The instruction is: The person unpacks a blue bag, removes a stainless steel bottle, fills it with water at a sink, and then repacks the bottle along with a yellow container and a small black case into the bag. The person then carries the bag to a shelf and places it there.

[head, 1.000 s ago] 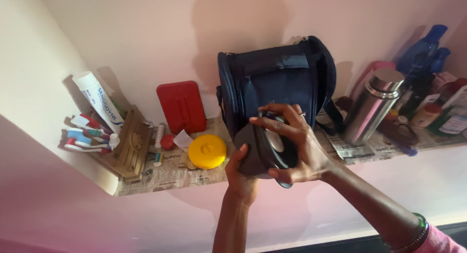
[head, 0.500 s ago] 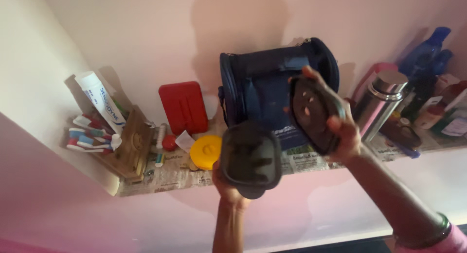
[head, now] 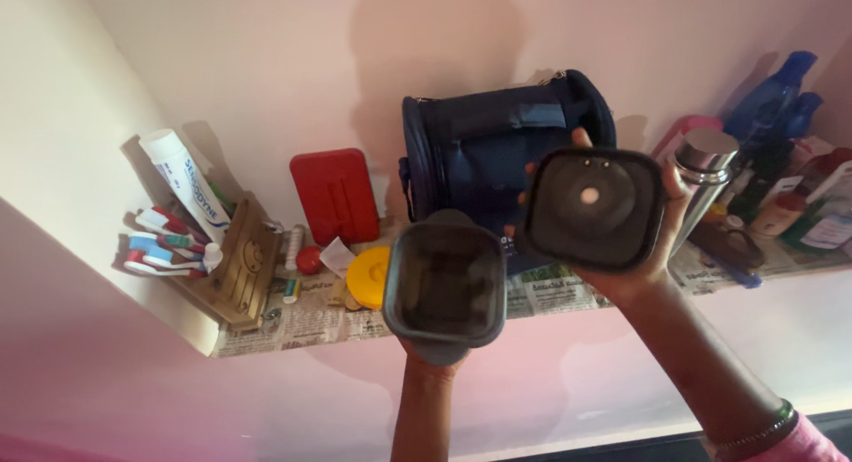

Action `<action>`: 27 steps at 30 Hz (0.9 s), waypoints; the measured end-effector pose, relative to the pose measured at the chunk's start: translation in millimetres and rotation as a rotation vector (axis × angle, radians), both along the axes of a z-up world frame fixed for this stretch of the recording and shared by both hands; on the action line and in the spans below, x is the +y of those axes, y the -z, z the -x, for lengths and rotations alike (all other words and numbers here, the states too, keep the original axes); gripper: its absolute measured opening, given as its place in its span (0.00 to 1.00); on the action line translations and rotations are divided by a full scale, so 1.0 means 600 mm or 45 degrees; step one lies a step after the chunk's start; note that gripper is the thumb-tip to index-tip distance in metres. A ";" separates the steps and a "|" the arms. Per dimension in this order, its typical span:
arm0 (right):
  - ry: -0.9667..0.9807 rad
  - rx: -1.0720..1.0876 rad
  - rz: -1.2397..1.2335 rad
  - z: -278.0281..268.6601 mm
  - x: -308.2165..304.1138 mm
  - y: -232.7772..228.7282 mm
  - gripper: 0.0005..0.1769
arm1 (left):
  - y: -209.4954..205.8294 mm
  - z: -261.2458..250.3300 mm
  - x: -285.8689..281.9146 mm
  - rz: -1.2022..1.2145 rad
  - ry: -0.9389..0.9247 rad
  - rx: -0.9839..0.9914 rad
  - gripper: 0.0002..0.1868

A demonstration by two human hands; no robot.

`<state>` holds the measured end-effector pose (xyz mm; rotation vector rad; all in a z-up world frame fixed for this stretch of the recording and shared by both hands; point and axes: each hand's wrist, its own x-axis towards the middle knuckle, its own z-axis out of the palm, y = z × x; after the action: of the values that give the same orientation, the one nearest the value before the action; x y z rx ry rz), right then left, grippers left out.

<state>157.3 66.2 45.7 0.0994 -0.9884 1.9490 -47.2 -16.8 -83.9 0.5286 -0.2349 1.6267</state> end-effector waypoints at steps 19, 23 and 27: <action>0.904 -1.143 -1.671 0.009 -0.073 -0.009 0.65 | -0.007 -0.027 0.000 0.722 -0.214 0.649 0.38; 0.892 -1.166 -1.679 0.014 -0.069 -0.004 0.66 | -0.020 -0.031 0.000 0.664 -0.216 0.651 0.38; 0.904 -1.160 -1.696 0.021 -0.063 0.004 0.65 | -0.031 -0.033 0.002 0.656 -0.267 0.624 0.38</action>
<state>144.6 28.6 43.5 -0.3798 -2.3582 0.3696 -27.3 -15.5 -65.0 0.5425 0.6066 1.6219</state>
